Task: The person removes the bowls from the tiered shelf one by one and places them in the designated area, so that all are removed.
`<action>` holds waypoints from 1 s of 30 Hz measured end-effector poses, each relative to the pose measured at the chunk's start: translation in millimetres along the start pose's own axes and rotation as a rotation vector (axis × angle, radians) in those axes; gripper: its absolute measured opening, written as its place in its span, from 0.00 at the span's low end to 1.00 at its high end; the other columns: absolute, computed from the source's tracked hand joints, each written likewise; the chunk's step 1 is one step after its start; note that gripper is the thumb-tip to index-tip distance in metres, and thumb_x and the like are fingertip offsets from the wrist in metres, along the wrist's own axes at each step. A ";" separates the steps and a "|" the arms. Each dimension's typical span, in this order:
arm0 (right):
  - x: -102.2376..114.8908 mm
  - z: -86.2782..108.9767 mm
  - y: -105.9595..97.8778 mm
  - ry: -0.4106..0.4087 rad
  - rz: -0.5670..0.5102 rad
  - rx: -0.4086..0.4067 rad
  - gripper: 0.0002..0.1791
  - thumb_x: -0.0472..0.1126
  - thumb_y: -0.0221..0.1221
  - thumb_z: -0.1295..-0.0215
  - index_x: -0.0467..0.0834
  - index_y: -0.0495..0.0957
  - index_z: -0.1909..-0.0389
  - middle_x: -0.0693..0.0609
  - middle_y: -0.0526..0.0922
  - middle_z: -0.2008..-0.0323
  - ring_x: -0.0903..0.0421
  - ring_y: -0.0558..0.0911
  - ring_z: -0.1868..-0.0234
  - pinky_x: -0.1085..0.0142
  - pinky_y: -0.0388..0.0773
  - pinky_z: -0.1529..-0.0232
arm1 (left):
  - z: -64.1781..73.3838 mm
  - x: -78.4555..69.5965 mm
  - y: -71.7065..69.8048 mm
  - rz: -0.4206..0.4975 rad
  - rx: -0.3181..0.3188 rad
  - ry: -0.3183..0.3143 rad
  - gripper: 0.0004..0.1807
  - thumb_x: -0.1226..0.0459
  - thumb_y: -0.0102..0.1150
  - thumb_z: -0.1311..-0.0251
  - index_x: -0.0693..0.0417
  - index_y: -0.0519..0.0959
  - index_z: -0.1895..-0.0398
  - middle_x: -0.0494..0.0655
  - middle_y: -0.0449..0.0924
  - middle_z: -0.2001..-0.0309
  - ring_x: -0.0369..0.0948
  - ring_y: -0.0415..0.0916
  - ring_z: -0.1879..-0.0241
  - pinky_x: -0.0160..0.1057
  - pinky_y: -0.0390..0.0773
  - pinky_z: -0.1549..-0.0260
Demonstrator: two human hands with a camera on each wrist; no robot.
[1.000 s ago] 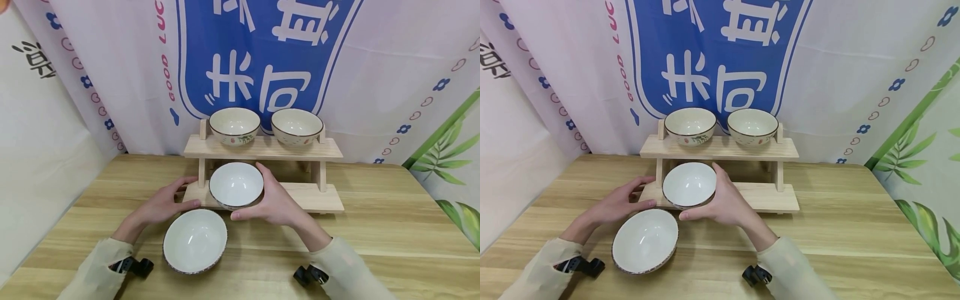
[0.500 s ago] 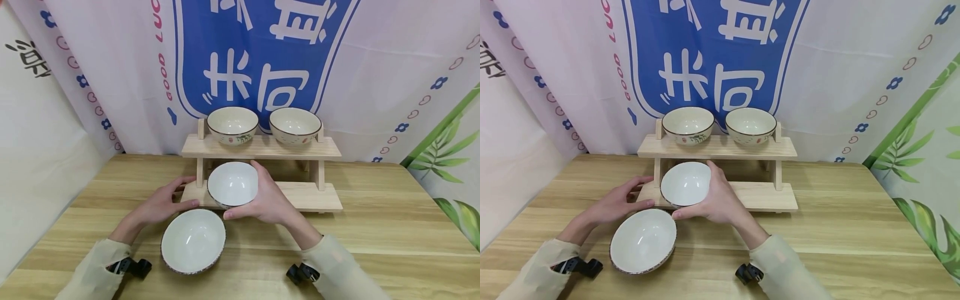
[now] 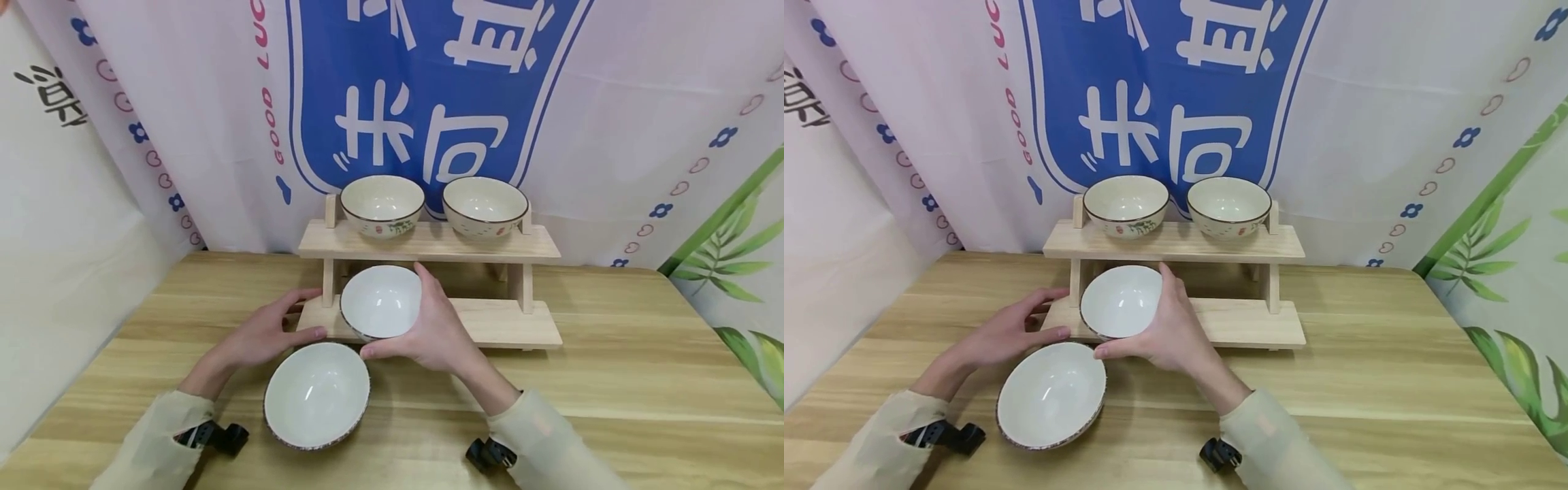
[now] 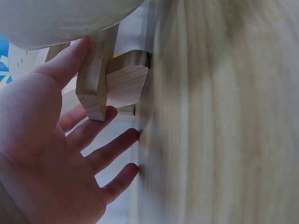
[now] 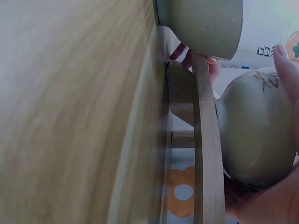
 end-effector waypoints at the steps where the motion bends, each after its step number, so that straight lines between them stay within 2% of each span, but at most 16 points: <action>1: -0.5 0.4 -0.4 0.003 0.000 -0.005 0.87 0.58 0.90 0.72 0.50 0.42 0.13 0.44 0.60 0.20 0.42 0.71 0.26 0.41 0.70 0.25 | -0.6 -0.4 0.7 0.001 0.003 0.005 0.43 0.44 0.67 0.30 0.47 0.62 0.18 0.67 0.70 0.25 0.66 0.73 0.30 0.63 0.81 0.40; 5: -1.9 1.6 -0.5 0.007 -0.008 -0.003 0.87 0.59 0.90 0.71 0.50 0.42 0.13 0.45 0.60 0.20 0.42 0.71 0.26 0.41 0.71 0.26 | -1.6 -0.3 1.8 0.004 0.000 0.005 0.42 0.45 0.67 0.30 0.48 0.62 0.19 0.67 0.70 0.25 0.65 0.73 0.30 0.62 0.81 0.40; 14: -1.5 2.3 -0.7 -0.047 -0.022 -0.021 0.80 0.57 0.88 0.66 0.46 0.47 0.14 0.43 0.65 0.24 0.42 0.76 0.32 0.42 0.77 0.31 | -0.8 -0.2 0.4 -0.003 0.000 -0.001 0.43 0.44 0.67 0.30 0.48 0.62 0.18 0.67 0.69 0.25 0.65 0.72 0.29 0.62 0.82 0.40; 27: -5.4 13.1 -11.2 -0.052 -0.056 0.000 0.76 0.55 0.88 0.65 0.49 0.50 0.16 0.45 0.69 0.25 0.44 0.80 0.35 0.46 0.79 0.34 | -1.8 0.1 1.4 0.017 0.006 -0.008 0.43 0.46 0.67 0.29 0.48 0.61 0.18 0.68 0.69 0.25 0.65 0.73 0.30 0.60 0.82 0.42; 30: -3.0 16.0 -14.7 -0.049 -0.095 0.017 0.75 0.53 0.87 0.64 0.49 0.51 0.16 0.45 0.70 0.26 0.44 0.81 0.36 0.47 0.80 0.35 | -2.0 1.0 1.6 0.025 0.006 -0.010 0.43 0.46 0.67 0.30 0.48 0.62 0.18 0.68 0.69 0.25 0.65 0.73 0.30 0.60 0.82 0.41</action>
Point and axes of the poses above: each hand's wrist, its own z-axis away from the middle knuckle, its own y-axis out of the palm, x = y × z, the point moved 3 cm from there along -z, towards the middle knuckle
